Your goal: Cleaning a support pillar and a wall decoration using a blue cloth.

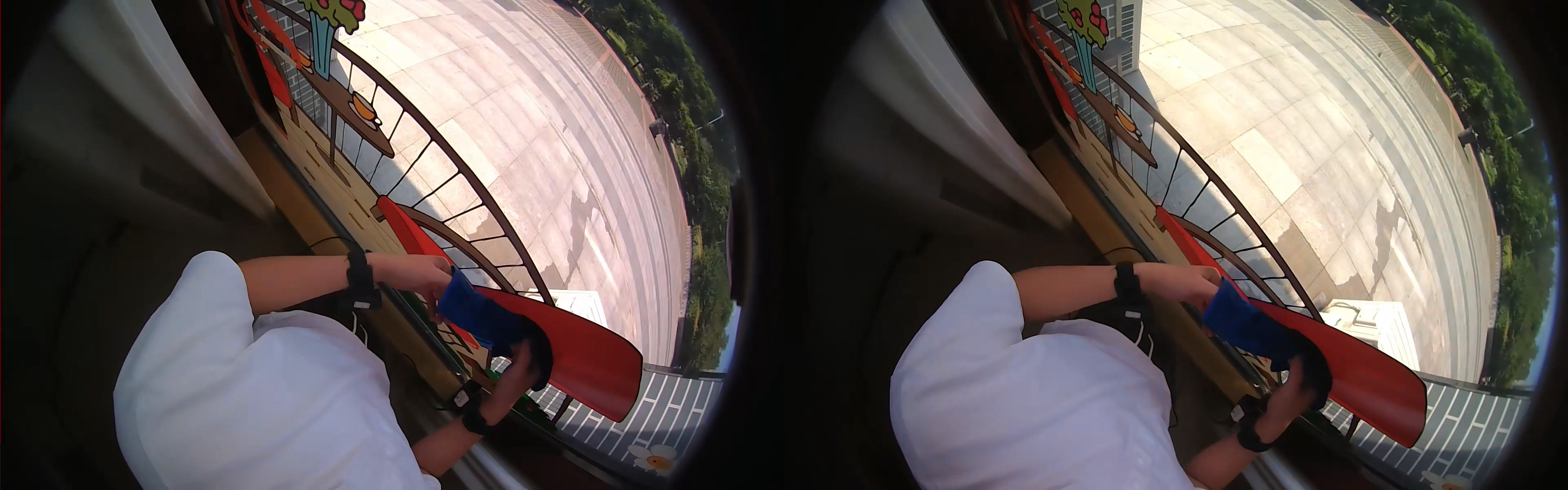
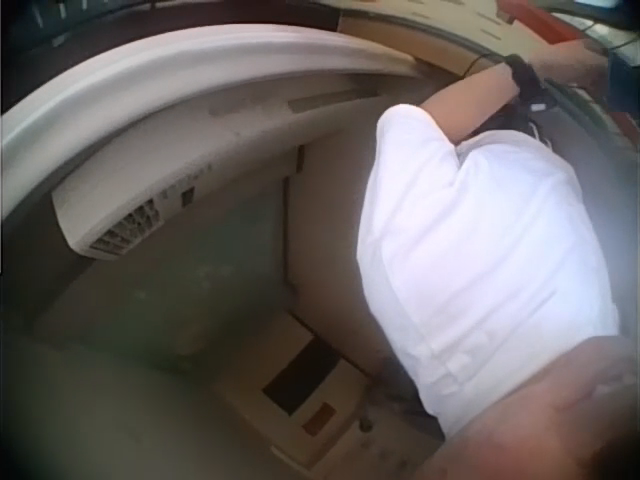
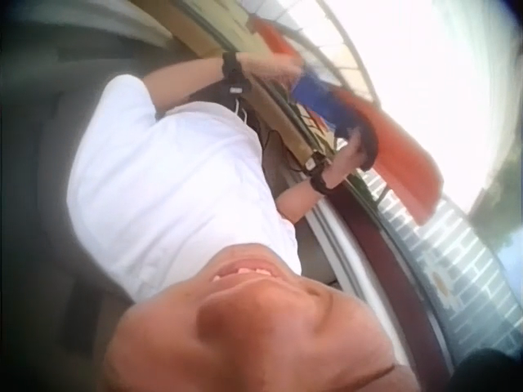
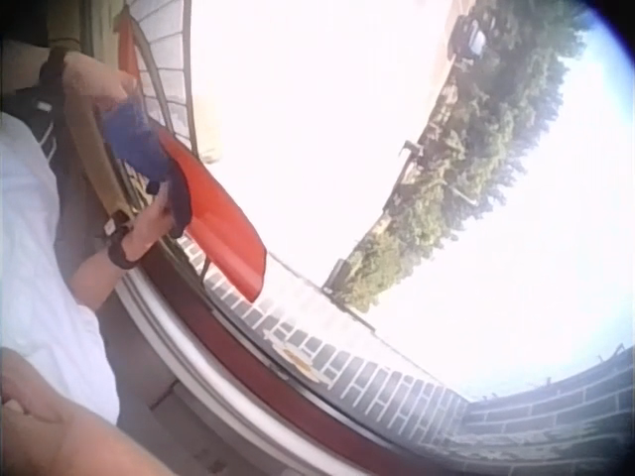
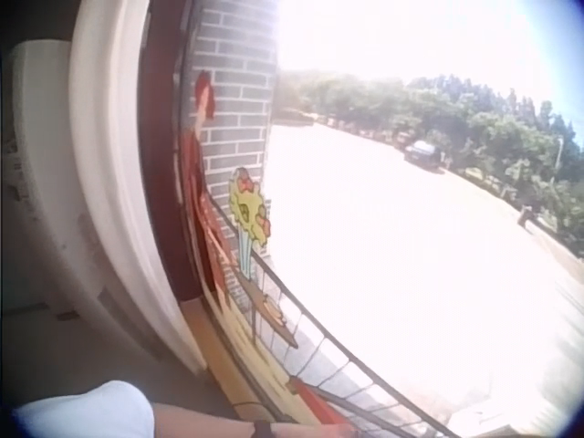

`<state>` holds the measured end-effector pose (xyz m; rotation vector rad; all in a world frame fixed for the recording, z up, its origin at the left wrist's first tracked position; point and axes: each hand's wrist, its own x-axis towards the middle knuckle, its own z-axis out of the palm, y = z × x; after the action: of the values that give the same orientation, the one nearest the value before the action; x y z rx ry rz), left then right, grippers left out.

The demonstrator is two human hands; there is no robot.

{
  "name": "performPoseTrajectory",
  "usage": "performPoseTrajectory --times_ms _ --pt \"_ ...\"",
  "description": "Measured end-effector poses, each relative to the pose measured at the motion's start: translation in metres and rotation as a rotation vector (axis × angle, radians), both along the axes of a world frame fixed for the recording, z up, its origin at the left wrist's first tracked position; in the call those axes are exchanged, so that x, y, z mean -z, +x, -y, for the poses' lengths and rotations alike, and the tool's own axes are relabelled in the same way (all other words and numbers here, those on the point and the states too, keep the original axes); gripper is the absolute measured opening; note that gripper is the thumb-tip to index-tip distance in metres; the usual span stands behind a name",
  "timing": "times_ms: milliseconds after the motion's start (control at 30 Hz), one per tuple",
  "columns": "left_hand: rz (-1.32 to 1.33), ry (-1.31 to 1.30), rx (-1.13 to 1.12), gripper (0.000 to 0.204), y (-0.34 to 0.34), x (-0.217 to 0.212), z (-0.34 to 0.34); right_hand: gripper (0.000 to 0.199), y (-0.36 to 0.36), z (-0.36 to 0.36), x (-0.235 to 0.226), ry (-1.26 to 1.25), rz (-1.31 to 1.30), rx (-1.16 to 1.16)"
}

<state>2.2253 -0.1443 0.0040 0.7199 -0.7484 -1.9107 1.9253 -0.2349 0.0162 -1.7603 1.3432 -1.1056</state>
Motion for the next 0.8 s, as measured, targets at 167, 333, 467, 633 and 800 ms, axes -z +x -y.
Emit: performPoseTrajectory --times_ms 167,333,467,633,800 --pt "1.193 0.117 0.417 0.054 0.019 0.275 -0.095 0.037 0.024 -0.021 -0.029 0.101 -0.033 -0.034" --pt "1.252 0.589 0.666 0.090 -0.008 0.282 -0.162 0.037 0.024 -0.013 -0.006 0.020 -0.044 -0.101" --pt "1.245 0.724 0.631 0.097 0.002 0.299 -0.167 0.034 0.018 -0.008 -0.009 -0.213 -0.310 -0.225" --pt "1.697 1.049 0.238 0.087 -0.046 0.267 -0.165 0.035 0.011 0.002 0.000 0.058 -0.065 -0.168" --pt "1.434 0.520 0.575 0.076 -0.028 0.329 -0.179 0.034 0.021 -0.010 -0.021 0.068 -0.021 -0.098"
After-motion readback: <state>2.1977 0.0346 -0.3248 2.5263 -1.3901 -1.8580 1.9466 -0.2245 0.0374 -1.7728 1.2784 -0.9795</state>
